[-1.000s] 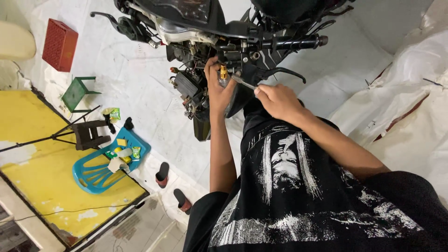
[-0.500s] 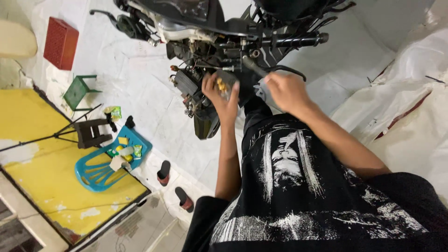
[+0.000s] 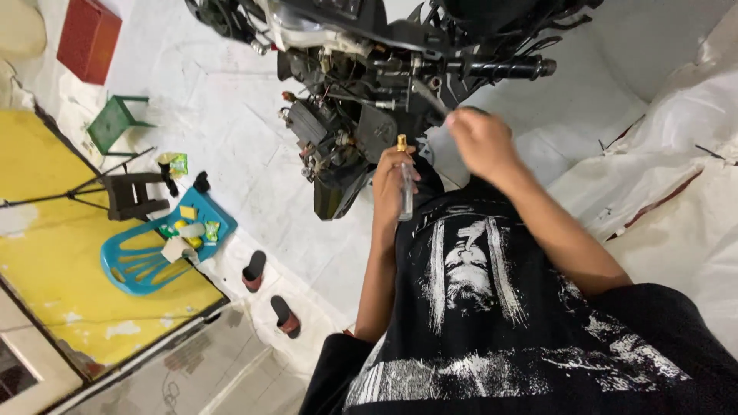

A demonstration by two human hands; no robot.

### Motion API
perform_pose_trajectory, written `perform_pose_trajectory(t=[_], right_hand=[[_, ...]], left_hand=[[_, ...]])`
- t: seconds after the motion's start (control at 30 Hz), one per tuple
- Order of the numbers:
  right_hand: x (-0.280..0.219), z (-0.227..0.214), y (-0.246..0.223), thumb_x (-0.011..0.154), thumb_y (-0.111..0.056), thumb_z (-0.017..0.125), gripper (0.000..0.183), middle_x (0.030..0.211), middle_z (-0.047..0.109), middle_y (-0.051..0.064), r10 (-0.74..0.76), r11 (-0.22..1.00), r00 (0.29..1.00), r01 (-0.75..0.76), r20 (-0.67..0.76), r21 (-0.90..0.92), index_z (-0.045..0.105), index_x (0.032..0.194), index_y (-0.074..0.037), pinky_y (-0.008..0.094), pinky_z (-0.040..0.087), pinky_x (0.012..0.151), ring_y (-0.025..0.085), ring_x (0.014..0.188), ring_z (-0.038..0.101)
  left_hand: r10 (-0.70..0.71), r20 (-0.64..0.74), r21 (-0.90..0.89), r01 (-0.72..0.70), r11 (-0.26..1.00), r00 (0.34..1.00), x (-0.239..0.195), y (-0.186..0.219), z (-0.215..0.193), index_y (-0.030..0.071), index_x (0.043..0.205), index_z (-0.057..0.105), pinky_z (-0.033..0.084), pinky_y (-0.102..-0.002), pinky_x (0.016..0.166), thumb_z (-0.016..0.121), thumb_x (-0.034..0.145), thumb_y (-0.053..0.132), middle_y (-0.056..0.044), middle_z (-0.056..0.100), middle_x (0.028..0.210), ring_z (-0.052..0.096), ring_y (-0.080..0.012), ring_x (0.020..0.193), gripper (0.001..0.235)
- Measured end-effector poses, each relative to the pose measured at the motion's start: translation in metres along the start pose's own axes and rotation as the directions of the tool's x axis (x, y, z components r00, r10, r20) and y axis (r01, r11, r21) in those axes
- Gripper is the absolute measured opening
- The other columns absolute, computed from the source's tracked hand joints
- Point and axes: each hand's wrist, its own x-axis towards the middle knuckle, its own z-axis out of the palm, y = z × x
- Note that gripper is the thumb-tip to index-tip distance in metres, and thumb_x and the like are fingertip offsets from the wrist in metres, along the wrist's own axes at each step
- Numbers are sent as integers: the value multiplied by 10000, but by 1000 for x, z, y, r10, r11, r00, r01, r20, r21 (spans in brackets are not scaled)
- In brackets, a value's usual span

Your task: The person uses a wrench to tighten bolts on the handlebar assembly of a motorcycle. They hold a small bottle in their left hand while working on the bike's front section.

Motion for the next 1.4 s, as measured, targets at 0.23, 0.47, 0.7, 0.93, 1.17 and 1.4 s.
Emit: perform_pose_trajectory(t=[0.23, 0.47, 0.7, 0.93, 1.17, 1.4], right_hand=[[-9, 11, -6, 1069, -342, 497, 359, 750, 685, 210, -36, 999, 996, 36, 77, 6, 655, 877, -83, 591, 475, 709, 479, 852, 678], [-8, 5, -10, 1110, -388, 488, 359, 786, 685, 168, -53, 998, 997, 51, 51, 31, 639, 915, -128, 562, 486, 732, 459, 860, 675], [2, 0, 7, 1122, -381, 505, 344, 780, 683, 110, -13, 999, 1000, 12, 11, 32, 689, 946, -150, 446, 508, 735, 341, 861, 711], [-13, -13, -36, 1018, -249, 493, 294, 902, 729, 285, 21, 999, 963, -13, 267, -33, 717, 1122, -89, 662, 470, 883, 537, 978, 657], [-15, -20, -41, 1001, -286, 532, 242, 849, 726, 210, 38, 998, 967, -51, 254, 47, 713, 999, -125, 607, 496, 786, 475, 931, 680], [-6, -37, -10, 1072, -316, 532, 336, 731, 690, 154, 59, 972, 989, -88, 136, 216, 707, 881, -102, 468, 514, 740, 367, 764, 685]], left_hand=[[-70, 22, 81, 68, 994, 997, 11, 22, 0, -13, 1289, 656, 577, -314, 455, 367, 1105, 424, -202, 605, 1172, 668, -192, 693, 555], [97, 1, 227, -95, 969, 995, 19, 57, 22, 39, 1518, 440, 576, -257, 467, 617, 1042, 122, -126, 643, 1003, 671, -150, 607, 514], [68, 13, 300, -69, 951, 998, 17, 60, 26, 85, 1512, 454, 523, -303, 446, 725, 944, 64, -149, 692, 750, 691, -236, 525, 630], [121, 18, 384, -118, 916, 993, 16, 57, 32, 66, 1437, 503, 487, -255, 427, 695, 967, 120, -81, 696, 633, 677, -174, 474, 511], [294, -115, 534, -191, 824, 949, 18, 80, 44, 46, 1388, 497, 560, -380, 658, 661, 1015, 120, -155, 696, 872, 696, -272, 730, 414], [356, -281, 686, -73, 724, 891, 19, 82, 41, 32, 1347, 506, 564, -422, 719, 692, 980, 81, -262, 688, 1008, 735, -358, 906, 414]])
